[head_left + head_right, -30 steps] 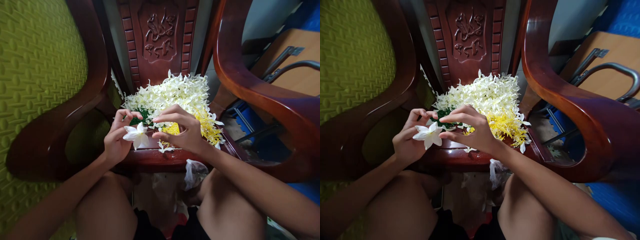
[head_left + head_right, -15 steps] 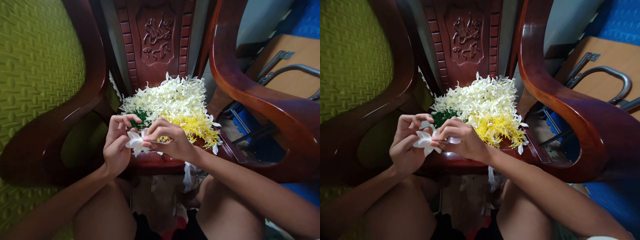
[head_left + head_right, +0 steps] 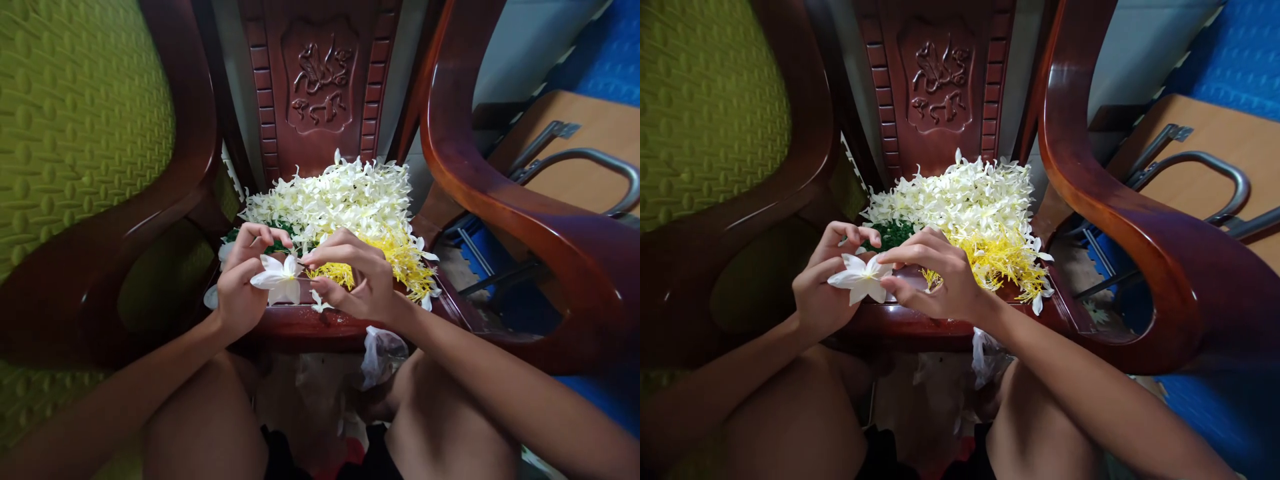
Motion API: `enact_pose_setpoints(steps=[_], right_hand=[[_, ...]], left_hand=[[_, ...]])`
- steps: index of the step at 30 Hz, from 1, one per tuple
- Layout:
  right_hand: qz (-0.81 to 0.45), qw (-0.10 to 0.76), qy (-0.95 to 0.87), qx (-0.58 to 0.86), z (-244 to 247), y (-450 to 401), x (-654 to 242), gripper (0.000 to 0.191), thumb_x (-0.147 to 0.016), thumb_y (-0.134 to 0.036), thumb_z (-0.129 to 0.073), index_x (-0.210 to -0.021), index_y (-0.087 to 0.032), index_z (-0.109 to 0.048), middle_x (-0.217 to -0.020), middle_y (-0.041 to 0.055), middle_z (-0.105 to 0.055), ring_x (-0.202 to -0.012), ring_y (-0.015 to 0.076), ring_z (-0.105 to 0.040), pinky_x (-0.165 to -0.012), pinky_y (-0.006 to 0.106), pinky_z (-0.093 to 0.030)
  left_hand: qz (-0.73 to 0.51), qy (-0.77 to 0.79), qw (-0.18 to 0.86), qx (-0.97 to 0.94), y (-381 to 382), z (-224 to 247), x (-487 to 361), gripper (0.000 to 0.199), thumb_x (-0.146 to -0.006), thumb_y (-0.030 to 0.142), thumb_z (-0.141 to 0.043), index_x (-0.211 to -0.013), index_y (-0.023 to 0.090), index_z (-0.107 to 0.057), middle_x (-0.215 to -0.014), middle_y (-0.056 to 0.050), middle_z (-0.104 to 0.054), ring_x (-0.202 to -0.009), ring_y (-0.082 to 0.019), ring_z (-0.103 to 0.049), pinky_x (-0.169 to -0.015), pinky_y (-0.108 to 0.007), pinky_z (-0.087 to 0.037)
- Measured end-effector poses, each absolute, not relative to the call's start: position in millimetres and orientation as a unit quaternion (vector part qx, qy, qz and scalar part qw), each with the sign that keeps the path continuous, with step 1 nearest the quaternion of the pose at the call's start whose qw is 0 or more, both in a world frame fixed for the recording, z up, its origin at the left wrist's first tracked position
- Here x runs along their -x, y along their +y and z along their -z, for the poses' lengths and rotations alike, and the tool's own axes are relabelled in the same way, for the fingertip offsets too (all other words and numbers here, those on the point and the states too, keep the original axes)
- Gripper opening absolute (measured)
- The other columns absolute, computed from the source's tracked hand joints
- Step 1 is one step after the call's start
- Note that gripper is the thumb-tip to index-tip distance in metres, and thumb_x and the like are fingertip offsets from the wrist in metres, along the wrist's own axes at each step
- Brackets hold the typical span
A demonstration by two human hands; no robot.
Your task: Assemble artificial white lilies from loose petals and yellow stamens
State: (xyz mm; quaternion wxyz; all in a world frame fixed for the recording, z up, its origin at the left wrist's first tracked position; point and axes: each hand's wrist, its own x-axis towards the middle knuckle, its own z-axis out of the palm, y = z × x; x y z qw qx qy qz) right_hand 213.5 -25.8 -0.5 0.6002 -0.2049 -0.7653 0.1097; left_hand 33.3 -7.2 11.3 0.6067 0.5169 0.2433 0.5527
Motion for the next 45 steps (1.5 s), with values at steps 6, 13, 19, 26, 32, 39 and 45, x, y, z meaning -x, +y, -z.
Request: enact_pose_setpoints(steps=[6, 13, 19, 26, 32, 39, 45], right_hand=[[-0.077, 0.587, -0.780, 0.200, 7.2, -24.6, -209.8, 0.024, -0.086, -0.027, -0.076, -0.108, -0.023, -0.069, -0.085, 0.0024, -0.074, -0.077, 0.0160, -0.067, -0.075, 0.033, -0.055], [-0.069, 0.591, -0.767, 0.240, 14.1, -23.2, -202.1, 0.009, -0.091, -0.019, -0.069, -0.099, -0.022, -0.068, -0.084, 0.0016, -0.073, -0.077, 0.0143, -0.066, -0.073, 0.030, -0.054], [-0.042, 0.596, -0.755, 0.269, 12.3, -20.6, -211.0, 0.011, -0.089, -0.016, -0.072, -0.098, -0.021, -0.069, -0.090, 0.0022, -0.073, -0.086, 0.0144, -0.067, -0.076, 0.030, -0.054], [-0.044, 0.575, -0.773, 0.262, 14.7, -20.2, -217.1, 0.013, -0.089, -0.015, -0.072, -0.100, -0.022, -0.070, -0.093, 0.0034, -0.071, -0.087, 0.0151, -0.066, -0.079, 0.032, -0.054], [-0.077, 0.592, -0.758, 0.262, 13.2, -20.2, -215.0, 0.009, -0.090, -0.018, -0.072, -0.098, -0.021, -0.069, -0.090, 0.0025, -0.071, -0.084, 0.0140, -0.066, -0.076, 0.031, -0.055], [-0.174, 0.603, -0.726, 0.282, 13.8, -22.3, -209.6, 0.005, -0.091, -0.022, -0.071, -0.090, -0.019, -0.067, -0.088, 0.0020, -0.069, -0.086, 0.0145, -0.066, -0.078, 0.032, -0.055], [-0.086, 0.594, -0.760, 0.247, 18.2, -18.7, -214.9, 0.017, -0.086, -0.023, -0.077, -0.101, -0.021, -0.069, -0.093, 0.0035, -0.071, -0.088, 0.0150, -0.066, -0.080, 0.032, -0.055]], left_hand=[[-0.527, 0.254, 0.647, -0.489, -3.9, -8.6, -34.7, 0.023, -0.058, 0.009, -0.052, -0.079, 0.020, -0.050, -0.084, -0.003, -0.062, -0.065, -0.014, -0.057, -0.056, -0.025, -0.045], [-0.535, 0.252, 0.592, -0.547, -0.9, -2.4, -35.8, 0.012, -0.061, 0.011, -0.055, -0.070, 0.019, -0.057, -0.081, -0.005, -0.059, -0.076, -0.017, -0.054, -0.064, -0.027, -0.046], [-0.549, 0.281, 0.591, -0.520, -0.4, -3.4, -38.8, 0.016, -0.082, 0.034, -0.062, -0.077, 0.018, -0.064, -0.087, -0.005, -0.060, -0.075, -0.015, -0.052, -0.065, -0.026, -0.045], [-0.479, 0.302, 0.627, -0.535, 2.8, -1.6, -38.3, 0.033, -0.085, 0.049, -0.063, -0.072, 0.018, -0.060, -0.068, -0.001, -0.051, -0.059, -0.013, -0.044, -0.054, -0.027, -0.039], [-0.486, 0.300, 0.619, -0.539, -1.5, -2.6, -37.3, 0.019, -0.082, 0.032, -0.066, -0.069, 0.018, -0.061, -0.072, 0.000, -0.053, -0.061, -0.013, -0.046, -0.053, -0.026, -0.038], [-0.497, 0.279, 0.594, -0.568, -3.7, 0.5, -33.0, 0.021, -0.089, 0.027, -0.060, -0.072, 0.017, -0.066, -0.078, -0.002, -0.053, -0.072, -0.014, -0.046, -0.060, -0.024, -0.038], [-0.475, 0.316, 0.604, -0.556, -5.1, -2.1, -35.2, 0.026, -0.089, 0.032, -0.060, -0.070, 0.017, -0.065, -0.073, -0.001, -0.051, -0.065, -0.013, -0.042, -0.058, -0.025, -0.037]])
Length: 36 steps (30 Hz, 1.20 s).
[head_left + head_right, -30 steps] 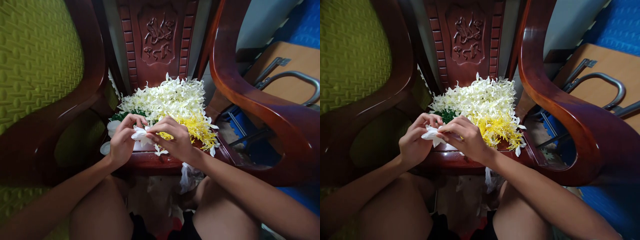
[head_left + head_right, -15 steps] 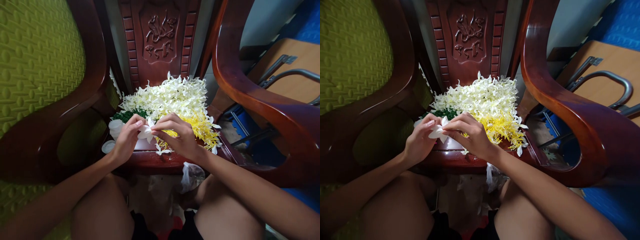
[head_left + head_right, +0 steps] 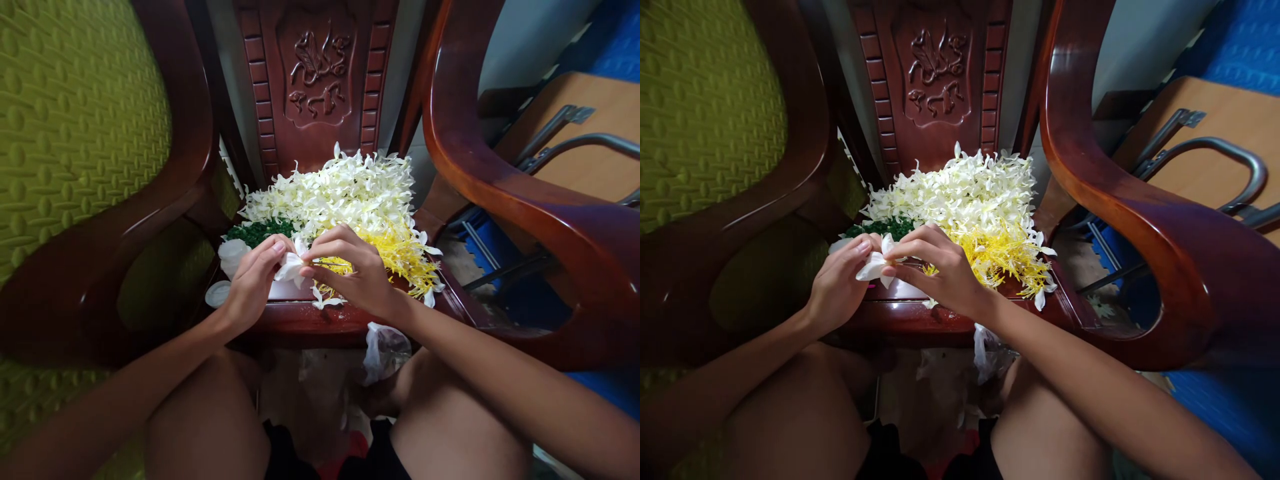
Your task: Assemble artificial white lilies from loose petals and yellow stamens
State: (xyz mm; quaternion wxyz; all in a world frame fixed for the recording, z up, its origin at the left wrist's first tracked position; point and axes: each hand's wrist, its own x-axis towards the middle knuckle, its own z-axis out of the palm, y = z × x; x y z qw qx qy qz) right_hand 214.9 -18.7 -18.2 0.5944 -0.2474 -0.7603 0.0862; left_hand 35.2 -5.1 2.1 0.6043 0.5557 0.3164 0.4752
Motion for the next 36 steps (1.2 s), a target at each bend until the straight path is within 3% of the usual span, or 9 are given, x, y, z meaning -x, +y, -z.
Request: enact_pose_setpoints(steps=[4, 16, 21, 25, 31, 36], right_hand=[[-0.077, 0.603, -0.756, 0.243, 17.2, -18.0, -218.3, 0.033, -0.081, -0.036, -0.081, -0.107, -0.022, -0.068, -0.093, 0.0034, -0.071, -0.085, 0.0159, -0.066, -0.077, 0.033, -0.056], [-0.064, 0.603, -0.745, 0.278, 12.9, -21.8, -210.5, 0.007, -0.087, -0.020, -0.075, -0.092, -0.020, -0.069, -0.085, 0.0026, -0.070, -0.079, 0.0141, -0.066, -0.073, 0.030, -0.055], [-0.101, 0.613, -0.745, 0.243, 10.0, -18.7, -220.7, 0.024, -0.084, -0.024, -0.079, -0.105, -0.017, -0.069, -0.090, 0.0051, -0.070, -0.083, 0.0146, -0.066, -0.077, 0.031, -0.055], [-0.122, 0.592, -0.758, 0.243, 8.6, -21.8, -225.9, 0.026, -0.090, -0.013, -0.063, -0.116, -0.019, -0.067, -0.096, 0.0051, -0.070, -0.088, 0.0155, -0.065, -0.081, 0.034, -0.055], [-0.085, 0.578, -0.769, 0.260, 12.8, -19.8, -218.1, 0.008, -0.091, -0.019, -0.068, -0.098, -0.017, -0.070, -0.089, 0.0053, -0.072, -0.082, 0.0146, -0.066, -0.074, 0.030, -0.055], [-0.139, 0.587, -0.745, 0.286, 16.9, -16.2, -217.0, 0.006, -0.091, -0.025, -0.071, -0.095, -0.021, -0.071, -0.088, 0.0017, -0.073, -0.082, 0.0137, -0.067, -0.075, 0.030, -0.055]], left_hand=[[-0.469, 0.329, 0.653, -0.495, -5.6, -6.2, -39.3, 0.029, -0.085, 0.037, -0.064, -0.065, 0.016, -0.064, -0.068, -0.001, -0.051, -0.062, -0.012, -0.043, -0.058, -0.024, -0.039], [-0.490, 0.303, 0.667, -0.472, -5.8, -3.8, -41.4, 0.035, -0.085, 0.044, -0.070, -0.065, 0.015, -0.067, -0.071, -0.001, -0.055, -0.063, -0.011, -0.047, -0.060, -0.021, -0.042], [-0.479, 0.327, 0.685, -0.440, -6.8, -6.5, -43.0, 0.038, -0.089, 0.046, -0.066, -0.066, 0.016, -0.065, -0.070, -0.001, -0.053, -0.061, -0.011, -0.045, -0.059, -0.021, -0.042], [-0.464, 0.346, 0.701, -0.417, -3.6, -5.0, -43.4, 0.037, -0.087, 0.047, -0.068, -0.067, 0.016, -0.065, -0.069, 0.000, -0.053, -0.061, -0.011, -0.045, -0.057, -0.021, -0.042], [-0.462, 0.340, 0.684, -0.450, -1.8, 0.3, -45.3, 0.041, -0.083, 0.052, -0.072, -0.067, 0.015, -0.066, -0.068, 0.000, -0.054, -0.063, -0.011, -0.046, -0.059, -0.021, -0.043], [-0.497, 0.315, 0.654, -0.476, -4.9, -0.7, -47.3, 0.042, -0.083, 0.054, -0.071, -0.067, 0.016, -0.065, -0.068, 0.000, -0.055, -0.061, -0.011, -0.045, -0.057, -0.023, -0.040]])
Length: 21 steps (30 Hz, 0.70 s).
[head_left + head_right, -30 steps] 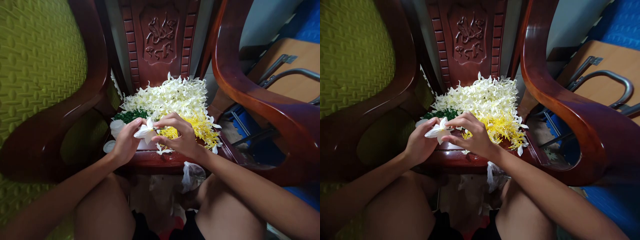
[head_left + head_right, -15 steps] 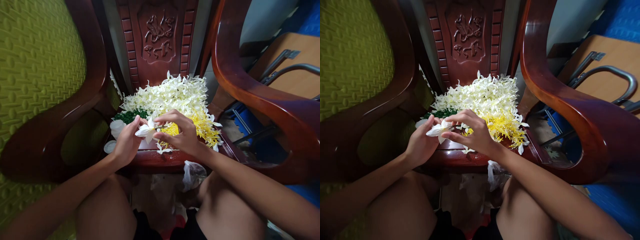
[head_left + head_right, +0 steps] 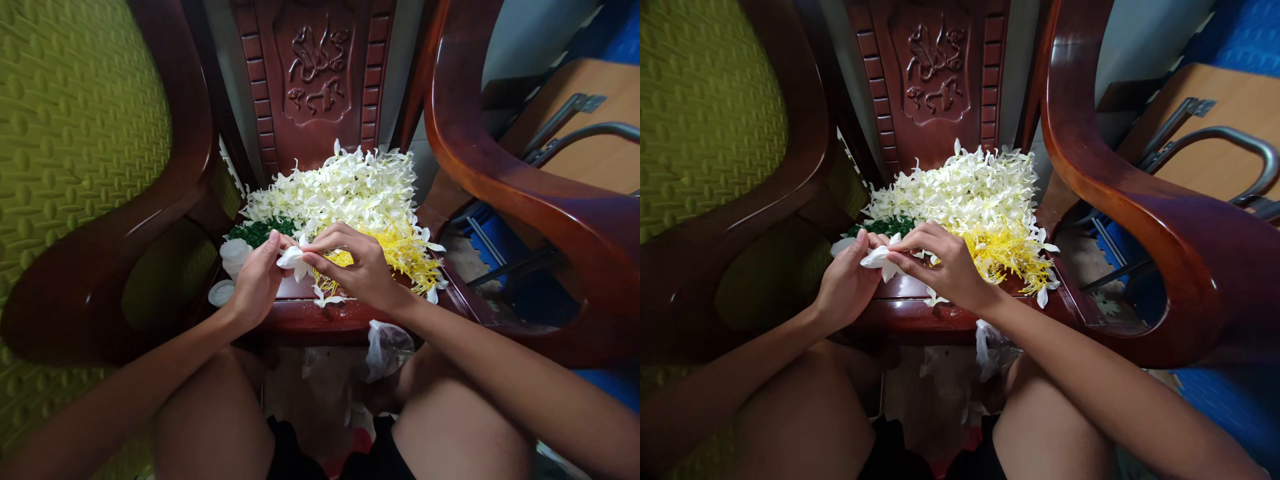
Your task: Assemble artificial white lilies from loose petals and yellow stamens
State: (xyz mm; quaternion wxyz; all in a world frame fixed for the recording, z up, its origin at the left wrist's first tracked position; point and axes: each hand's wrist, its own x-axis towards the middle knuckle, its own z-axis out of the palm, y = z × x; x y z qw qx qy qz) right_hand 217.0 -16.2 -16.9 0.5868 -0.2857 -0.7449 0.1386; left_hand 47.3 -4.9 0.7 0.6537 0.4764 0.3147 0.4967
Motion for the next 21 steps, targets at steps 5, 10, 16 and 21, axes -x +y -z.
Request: enact_pose_setpoints(steps=[5, 10, 16, 21], right_hand=[[-0.220, 0.620, -0.687, 0.309, 17.9, -18.6, -213.9, 0.007, -0.091, -0.027, -0.071, -0.094, -0.021, -0.072, -0.088, 0.0010, -0.072, -0.082, 0.0130, -0.066, -0.074, 0.030, -0.053], [-0.198, 0.643, -0.669, 0.314, 16.7, -21.4, -212.0, 0.005, -0.090, -0.024, -0.071, -0.094, -0.022, -0.072, -0.090, 0.0009, -0.074, -0.083, 0.0126, -0.065, -0.074, 0.029, -0.053], [-0.181, 0.647, -0.669, 0.317, 16.3, -22.7, -214.2, 0.004, -0.090, -0.021, -0.072, -0.094, -0.022, -0.072, -0.089, -0.0001, -0.073, -0.083, 0.0119, -0.064, -0.073, 0.028, -0.052], [-0.218, 0.647, -0.661, 0.310, 18.2, -23.1, -211.0, 0.004, -0.089, -0.025, -0.073, -0.093, -0.022, -0.073, -0.089, 0.0006, -0.073, -0.084, 0.0129, -0.066, -0.076, 0.030, -0.054]], left_hand=[[-0.492, 0.298, 0.631, -0.522, -5.7, 1.6, -45.0, 0.050, -0.082, 0.068, -0.063, -0.074, 0.018, -0.066, -0.069, -0.001, -0.054, -0.062, -0.013, -0.046, -0.059, -0.027, -0.042], [-0.465, 0.272, 0.549, -0.640, -6.4, 2.1, -39.3, 0.027, -0.076, 0.037, -0.082, -0.093, 0.021, -0.068, -0.095, -0.003, -0.058, -0.083, -0.015, -0.053, -0.073, -0.025, -0.046], [-0.472, 0.296, 0.450, -0.698, -9.9, -4.4, -38.4, 0.010, -0.082, 0.025, -0.076, -0.079, 0.019, -0.070, -0.099, -0.006, -0.052, -0.091, -0.016, -0.052, -0.076, -0.026, -0.046], [-0.466, 0.276, 0.461, -0.703, -9.7, -0.3, -37.7, 0.008, -0.081, 0.024, -0.077, -0.087, 0.020, -0.073, -0.099, -0.006, -0.054, -0.089, -0.016, -0.052, -0.072, -0.025, -0.046]])
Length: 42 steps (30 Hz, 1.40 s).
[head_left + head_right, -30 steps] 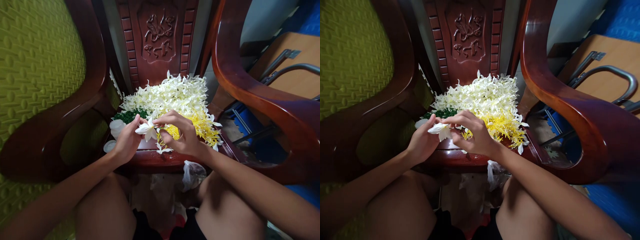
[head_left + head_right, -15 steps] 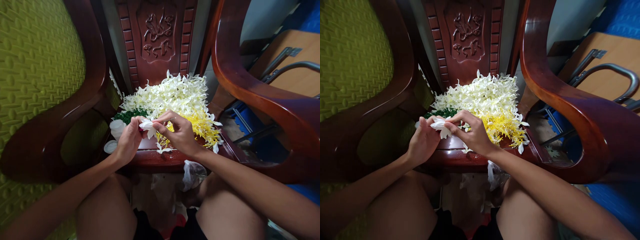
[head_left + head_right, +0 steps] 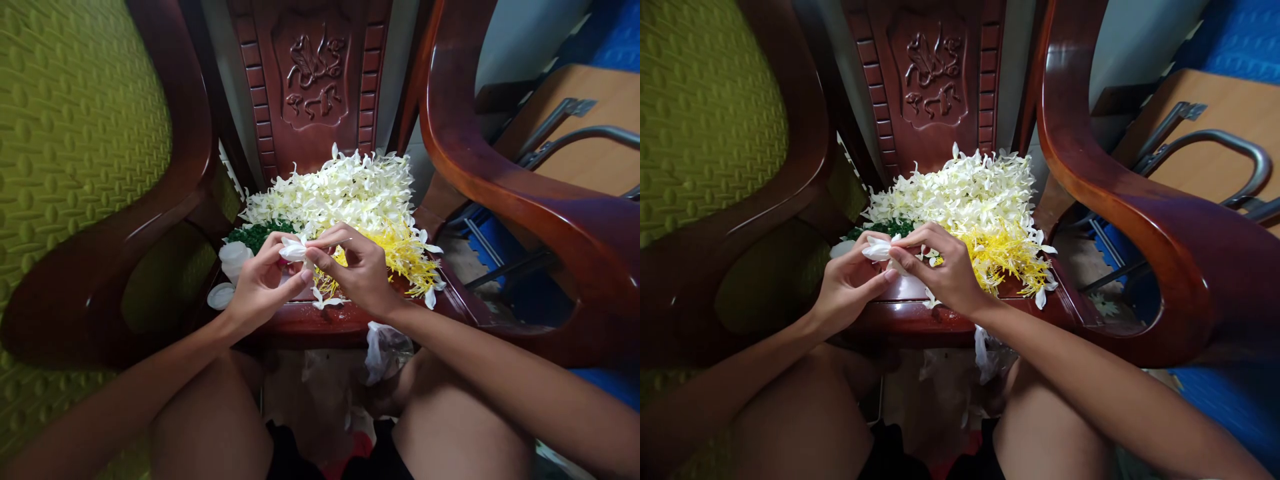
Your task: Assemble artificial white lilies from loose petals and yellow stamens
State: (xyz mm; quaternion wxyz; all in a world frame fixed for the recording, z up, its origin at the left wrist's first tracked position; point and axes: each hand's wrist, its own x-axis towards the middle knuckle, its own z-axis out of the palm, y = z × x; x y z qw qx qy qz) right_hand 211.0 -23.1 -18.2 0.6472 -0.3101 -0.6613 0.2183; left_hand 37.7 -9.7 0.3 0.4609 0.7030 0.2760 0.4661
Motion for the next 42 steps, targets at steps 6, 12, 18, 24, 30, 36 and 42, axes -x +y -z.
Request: enact_pose_setpoints(steps=[6, 12, 18, 24, 30, 36, 42], right_hand=[[-0.255, 0.644, -0.667, 0.274, 20.8, -20.7, -210.7, 0.007, -0.087, -0.024, -0.076, -0.093, -0.022, -0.073, -0.087, -0.0004, -0.070, -0.081, 0.0119, -0.064, -0.071, 0.028, -0.052], [-0.207, 0.635, -0.693, 0.271, 19.1, -20.6, -216.9, 0.022, -0.085, -0.030, -0.078, -0.105, -0.024, -0.072, -0.090, -0.0003, -0.071, -0.079, 0.0116, -0.065, -0.073, 0.028, -0.054], [-0.196, 0.634, -0.702, 0.260, 15.1, -21.9, -218.0, 0.006, -0.088, -0.022, -0.074, -0.094, -0.021, -0.072, -0.088, 0.0011, -0.071, -0.082, 0.0124, -0.066, -0.073, 0.029, -0.054], [-0.243, 0.617, -0.705, 0.254, 16.2, -22.4, -216.3, 0.011, -0.087, -0.031, -0.075, -0.087, -0.021, -0.069, -0.085, -0.0001, -0.071, -0.079, 0.0120, -0.065, -0.070, 0.028, -0.054], [-0.246, 0.643, -0.642, 0.337, 18.5, -3.1, -234.2, 0.034, -0.098, -0.054, -0.052, -0.104, -0.026, -0.070, -0.083, 0.0000, -0.069, -0.076, 0.0118, -0.064, -0.069, 0.028, -0.053], [-0.045, 0.423, -0.620, 0.659, 39.2, 82.4, -300.2, 0.025, -0.098, -0.022, -0.050, -0.111, -0.016, -0.070, -0.116, 0.0118, -0.068, -0.105, 0.0223, -0.062, -0.094, 0.040, -0.049], [-0.066, 0.147, -0.637, 0.754, 72.6, 129.8, -341.8, 0.036, -0.088, -0.005, -0.056, -0.120, -0.014, -0.070, -0.128, 0.0162, -0.066, -0.122, 0.0294, -0.057, -0.104, 0.042, -0.042]], left_hand=[[-0.465, 0.261, 0.489, -0.690, -7.7, 0.0, -35.7, 0.010, -0.079, 0.025, -0.078, -0.082, 0.018, -0.071, -0.097, -0.005, -0.053, -0.087, -0.016, -0.052, -0.076, -0.026, -0.046], [-0.461, 0.261, 0.531, -0.661, -6.1, 3.1, -33.7, 0.011, -0.082, 0.029, -0.076, -0.086, 0.019, -0.072, -0.102, -0.006, -0.052, -0.087, -0.017, -0.053, -0.075, -0.026, -0.046], [-0.439, 0.248, 0.546, -0.669, -4.6, 7.4, -29.1, 0.005, -0.085, 0.025, -0.072, -0.088, 0.020, -0.073, -0.103, -0.006, -0.051, -0.085, -0.015, -0.051, -0.070, -0.024, -0.045], [-0.435, 0.252, 0.560, -0.658, -5.9, 6.3, -28.0, 0.006, -0.084, 0.025, -0.073, -0.087, 0.019, -0.074, -0.101, -0.006, -0.052, -0.076, -0.013, -0.050, -0.062, -0.024, -0.042], [-0.508, 0.284, 0.597, -0.552, -2.0, -6.5, -31.5, 0.016, -0.074, 0.030, -0.080, -0.077, 0.016, -0.073, -0.092, -0.005, -0.053, -0.074, -0.014, -0.050, -0.060, -0.024, -0.041], [-0.530, 0.291, 0.606, -0.516, 3.3, -12.8, -24.9, 0.015, -0.069, 0.027, -0.079, -0.075, 0.015, -0.074, -0.083, -0.005, -0.053, -0.069, -0.013, -0.047, -0.056, -0.024, -0.038], [-0.534, 0.326, 0.609, -0.487, 2.8, -14.4, -11.6, 0.019, -0.066, 0.030, -0.081, -0.067, 0.015, -0.069, -0.075, -0.004, -0.050, -0.067, -0.013, -0.044, -0.056, -0.024, -0.037]])
